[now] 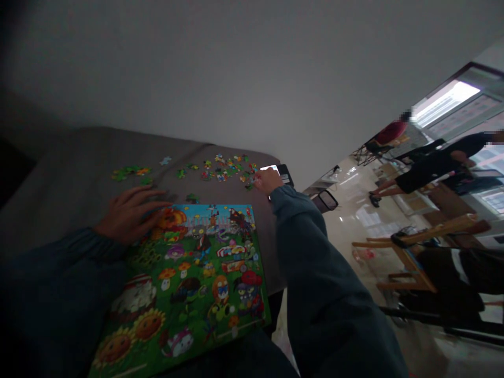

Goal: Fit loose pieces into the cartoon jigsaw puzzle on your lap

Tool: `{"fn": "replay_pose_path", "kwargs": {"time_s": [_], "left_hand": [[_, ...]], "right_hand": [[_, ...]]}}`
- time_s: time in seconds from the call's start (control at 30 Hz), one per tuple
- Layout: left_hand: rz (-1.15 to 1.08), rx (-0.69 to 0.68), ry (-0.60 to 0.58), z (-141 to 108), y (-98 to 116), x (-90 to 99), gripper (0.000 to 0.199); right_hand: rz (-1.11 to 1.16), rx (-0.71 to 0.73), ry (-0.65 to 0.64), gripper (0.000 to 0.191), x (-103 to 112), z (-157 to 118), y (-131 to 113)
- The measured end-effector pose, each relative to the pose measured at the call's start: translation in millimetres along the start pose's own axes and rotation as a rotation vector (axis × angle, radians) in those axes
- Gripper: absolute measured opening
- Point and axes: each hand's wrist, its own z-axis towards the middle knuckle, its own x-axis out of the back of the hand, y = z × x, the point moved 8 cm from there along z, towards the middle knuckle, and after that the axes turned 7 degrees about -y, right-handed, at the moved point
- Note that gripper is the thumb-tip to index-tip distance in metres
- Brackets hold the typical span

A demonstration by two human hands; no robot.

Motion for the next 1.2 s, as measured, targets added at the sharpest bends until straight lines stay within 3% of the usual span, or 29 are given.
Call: {"fn": "replay_pose_path", "kwargs": {"time_s": [0.13, 0.27, 0.37, 0.47, 0.67, 0.9, 1.07, 1.2], "left_hand": [[-0.182, 0.008, -0.012, 2, 8, 4.3, 0.041], [-0.594, -0.002, -0.189, -1, 42, -2.5, 0.048], [-0.949, -0.011, -0.385, -9, 77, -16.7, 0.051], [-1.101, 0.044, -0.468, -15, 90, -28.5, 0.053], [-1.042, 0.112, -0.415, -11, 72, -28.2, 0.047], [-0.876, 0.155, -0.208, -3, 45, -11.8, 0.059], [-0.77, 0.183, -0.205, -2, 42, -8.9, 0.06], [-0.742, 0.2, -0.213, 0, 39, -10.2, 0.057]], "right_hand": [[0.131, 0.147, 0.015, 0.028, 7, -58, -47], [0.329, 0.454, 0.146, 0.03, 18, -121, -126], [0.429, 0.523, 0.155, 0.031, 19, -141, -166], [0.574, 0.556, 0.135, 0.028, 17, -141, -183], [0.845, 0.517, 0.105, 0.023, 6, -126, -166], [0.988, 0.277, -0.001, 0.017, -21, -136, -95], [0.953, 0.2, -0.131, 0.016, -47, -156, -71], [0.924, 0.185, -0.065, 0.015, -58, -152, -61]]}}
